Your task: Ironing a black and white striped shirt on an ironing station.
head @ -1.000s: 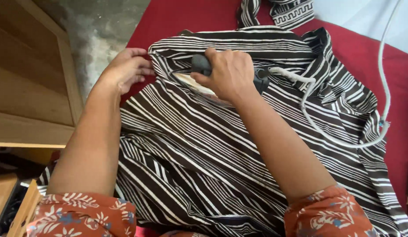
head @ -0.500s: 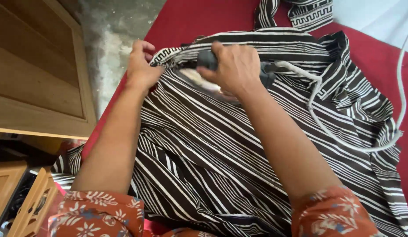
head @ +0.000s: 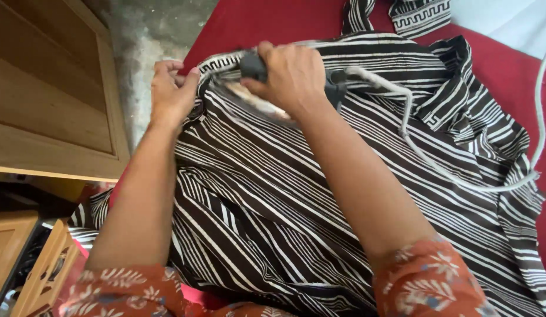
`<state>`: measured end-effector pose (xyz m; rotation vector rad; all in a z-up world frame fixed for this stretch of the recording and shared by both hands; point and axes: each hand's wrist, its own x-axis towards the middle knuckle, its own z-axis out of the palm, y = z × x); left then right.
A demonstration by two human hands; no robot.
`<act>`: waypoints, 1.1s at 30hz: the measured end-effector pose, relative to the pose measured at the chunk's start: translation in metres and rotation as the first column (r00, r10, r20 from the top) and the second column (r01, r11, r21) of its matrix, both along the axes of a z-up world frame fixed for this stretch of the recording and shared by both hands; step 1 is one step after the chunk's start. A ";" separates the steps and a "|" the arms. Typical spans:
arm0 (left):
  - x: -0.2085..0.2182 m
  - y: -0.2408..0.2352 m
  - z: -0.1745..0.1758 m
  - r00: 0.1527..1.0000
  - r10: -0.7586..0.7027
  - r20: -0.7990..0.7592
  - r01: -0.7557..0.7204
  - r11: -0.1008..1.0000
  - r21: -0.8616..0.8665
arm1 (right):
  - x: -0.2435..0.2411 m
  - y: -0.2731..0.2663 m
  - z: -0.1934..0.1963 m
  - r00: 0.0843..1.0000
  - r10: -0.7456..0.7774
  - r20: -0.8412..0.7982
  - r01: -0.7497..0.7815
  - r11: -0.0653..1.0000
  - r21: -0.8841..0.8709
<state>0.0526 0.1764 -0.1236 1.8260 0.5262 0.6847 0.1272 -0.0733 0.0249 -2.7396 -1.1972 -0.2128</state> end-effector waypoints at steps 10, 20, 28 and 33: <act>-0.076 -0.019 0.080 0.800 -0.102 -0.591 0.363 0.867 0.341 | -0.002 -0.012 0.002 0.997 0.067 0.023 -0.066 0.997 -0.042; -0.085 -0.001 0.052 0.803 -0.009 -0.595 0.281 0.887 0.366 | -0.045 -0.011 0.013 0.987 0.126 -0.095 -0.134 0.987 -0.085; -0.123 -0.050 0.143 0.689 0.084 -0.720 0.395 0.789 0.471 | -0.014 -0.001 0.000 0.998 0.043 0.036 -0.044 0.999 0.007; -0.141 -0.097 0.142 0.821 -0.316 -0.475 0.571 0.463 0.678 | -0.016 -0.032 0.001 0.984 0.178 0.001 -0.178 0.984 -0.017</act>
